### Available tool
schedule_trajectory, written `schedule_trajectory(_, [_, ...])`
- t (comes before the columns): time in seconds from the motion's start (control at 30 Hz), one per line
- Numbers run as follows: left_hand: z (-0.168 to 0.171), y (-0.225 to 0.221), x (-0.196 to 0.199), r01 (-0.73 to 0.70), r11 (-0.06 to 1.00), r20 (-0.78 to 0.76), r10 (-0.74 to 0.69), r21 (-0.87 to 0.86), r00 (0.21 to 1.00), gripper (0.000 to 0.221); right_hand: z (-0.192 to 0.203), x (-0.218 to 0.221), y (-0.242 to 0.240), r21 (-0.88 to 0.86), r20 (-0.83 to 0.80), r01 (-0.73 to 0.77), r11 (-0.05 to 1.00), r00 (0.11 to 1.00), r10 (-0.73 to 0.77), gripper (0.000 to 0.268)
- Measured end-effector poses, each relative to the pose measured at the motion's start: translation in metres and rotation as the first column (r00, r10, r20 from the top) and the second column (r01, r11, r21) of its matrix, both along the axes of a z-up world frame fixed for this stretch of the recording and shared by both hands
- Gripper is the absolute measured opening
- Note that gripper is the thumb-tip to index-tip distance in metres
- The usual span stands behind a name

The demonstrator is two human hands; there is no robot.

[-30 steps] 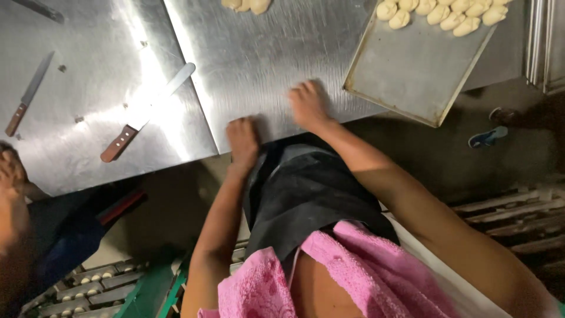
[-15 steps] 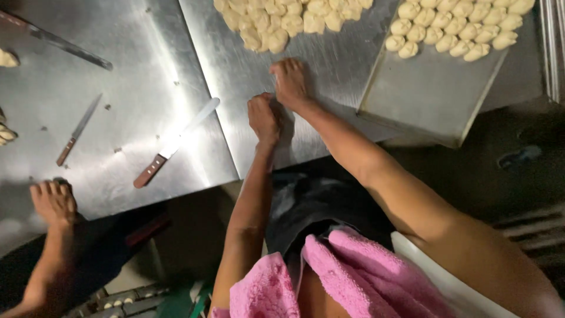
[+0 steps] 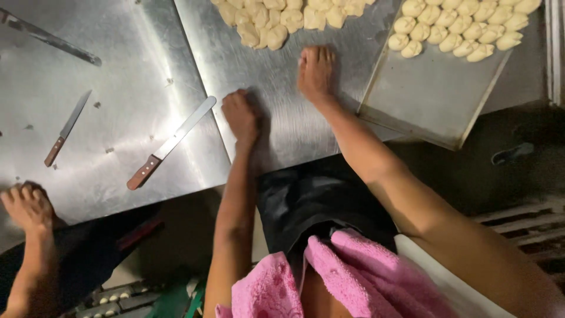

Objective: Shaping portions of dough into smooth balls on a metal table.

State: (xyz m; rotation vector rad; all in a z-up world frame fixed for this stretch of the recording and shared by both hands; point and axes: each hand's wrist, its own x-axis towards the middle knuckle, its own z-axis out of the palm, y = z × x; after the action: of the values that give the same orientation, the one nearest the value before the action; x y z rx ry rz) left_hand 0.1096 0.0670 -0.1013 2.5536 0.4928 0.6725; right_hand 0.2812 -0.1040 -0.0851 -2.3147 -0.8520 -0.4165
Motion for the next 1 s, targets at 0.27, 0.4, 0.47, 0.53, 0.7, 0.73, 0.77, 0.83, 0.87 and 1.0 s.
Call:
schedule_trajectory(0.27, [0.010,-0.077,-0.027,0.076,0.974,0.103,-0.055,-0.212,0.993,0.036,-0.023,-0.053,-0.009,0.160,-0.135,-0.311,0.937,0.933,0.333,0.021])
schedule_trajectory(0.4, [-0.004,-0.044,-0.092,0.253,0.966,-0.005,-0.254,-0.049,0.967,0.037,-0.007,-0.062,-0.064,-0.095,-0.106,-0.285,0.954,0.956,0.275,0.022])
schedule_trajectory(0.47, [0.000,-0.009,-0.091,0.309,0.951,-0.050,-0.308,-0.001,0.950,0.036,0.002,-0.042,-0.073,-0.223,-0.055,-0.180,0.958,0.984,0.172,0.021])
schedule_trajectory(0.53, [0.018,0.016,-0.072,0.099,0.995,-0.045,-0.097,0.029,0.994,0.029,0.000,-0.018,-0.068,-0.116,0.022,-0.051,0.992,0.998,0.054,0.027])
schedule_trajectory(0.7, [-0.004,0.015,0.004,-0.022,0.999,0.034,0.023,-0.029,0.999,0.030,-0.021,0.004,0.005,0.031,-0.047,0.012,0.999,0.999,-0.011,0.029])
schedule_trajectory(0.73, [-0.005,0.006,0.010,-0.022,0.994,0.104,0.034,-0.111,0.994,0.035,-0.031,0.001,0.015,0.085,-0.115,-0.032,0.996,0.993,0.042,0.028])
schedule_trajectory(0.77, [-0.004,-0.004,0.011,-0.030,0.993,0.094,0.041,-0.114,0.995,0.035,-0.031,-0.008,0.021,0.083,-0.125,-0.038,0.996,0.991,0.048,0.028])
schedule_trajectory(0.83, [-0.001,-0.027,0.010,0.032,0.977,0.181,0.007,-0.209,0.984,0.036,-0.030,-0.029,0.029,0.180,-0.121,-0.206,0.962,0.966,0.230,0.027])
schedule_trajectory(0.87, [0.010,-0.036,-0.002,0.025,0.977,0.169,0.012,-0.214,0.985,0.036,-0.033,-0.038,0.021,0.178,-0.133,-0.208,0.962,0.963,0.233,0.027])
schedule_trajectory(1.0, [0.003,-0.054,-0.074,0.229,0.973,0.036,-0.227,-0.039,0.973,0.040,-0.035,-0.068,-0.042,-0.012,-0.112,-0.373,0.928,0.923,0.369,0.027])
